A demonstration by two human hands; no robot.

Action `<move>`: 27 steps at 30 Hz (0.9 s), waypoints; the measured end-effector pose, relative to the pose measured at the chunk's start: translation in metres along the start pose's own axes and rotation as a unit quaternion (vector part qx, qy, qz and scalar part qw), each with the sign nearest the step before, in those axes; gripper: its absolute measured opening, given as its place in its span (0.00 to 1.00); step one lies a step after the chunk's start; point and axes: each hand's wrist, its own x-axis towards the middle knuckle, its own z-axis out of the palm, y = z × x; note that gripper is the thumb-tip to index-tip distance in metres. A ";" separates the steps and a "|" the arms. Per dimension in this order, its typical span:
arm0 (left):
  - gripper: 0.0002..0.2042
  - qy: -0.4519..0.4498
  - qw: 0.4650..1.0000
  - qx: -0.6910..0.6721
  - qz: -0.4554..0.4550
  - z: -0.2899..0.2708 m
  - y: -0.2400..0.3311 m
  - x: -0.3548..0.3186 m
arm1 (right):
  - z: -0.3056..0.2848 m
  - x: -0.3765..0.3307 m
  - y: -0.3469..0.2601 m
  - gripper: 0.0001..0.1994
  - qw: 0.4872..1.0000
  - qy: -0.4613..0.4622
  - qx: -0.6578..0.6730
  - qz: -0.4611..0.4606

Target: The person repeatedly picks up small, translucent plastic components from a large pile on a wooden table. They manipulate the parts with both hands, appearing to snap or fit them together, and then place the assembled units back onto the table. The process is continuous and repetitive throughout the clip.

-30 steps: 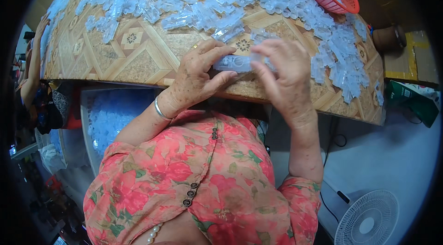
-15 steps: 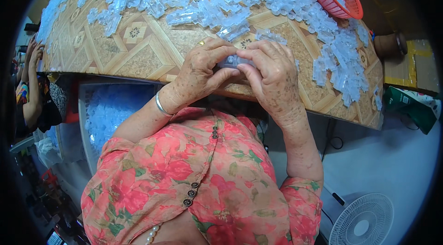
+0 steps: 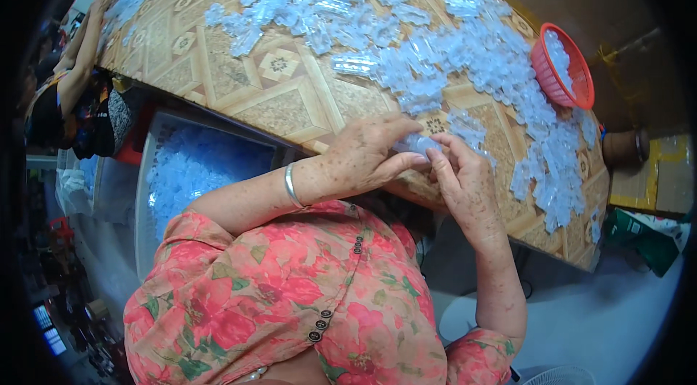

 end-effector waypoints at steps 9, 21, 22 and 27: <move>0.11 -0.105 0.974 -0.178 -0.094 -0.006 -0.011 0.014 | -0.006 0.003 -0.010 0.20 0.944 -0.132 0.248 0.173; 0.11 -0.080 0.977 -0.167 -0.106 -0.002 -0.008 0.011 | -0.008 0.018 -0.004 0.14 0.918 -0.175 0.287 0.212; 0.11 -0.086 0.974 -0.175 -0.115 -0.002 -0.007 0.011 | -0.008 0.017 -0.005 0.14 0.921 -0.171 0.280 0.212; 0.10 -0.104 0.968 -0.184 -0.138 -0.002 -0.008 0.014 | -0.006 0.017 -0.002 0.13 0.925 -0.158 0.278 0.206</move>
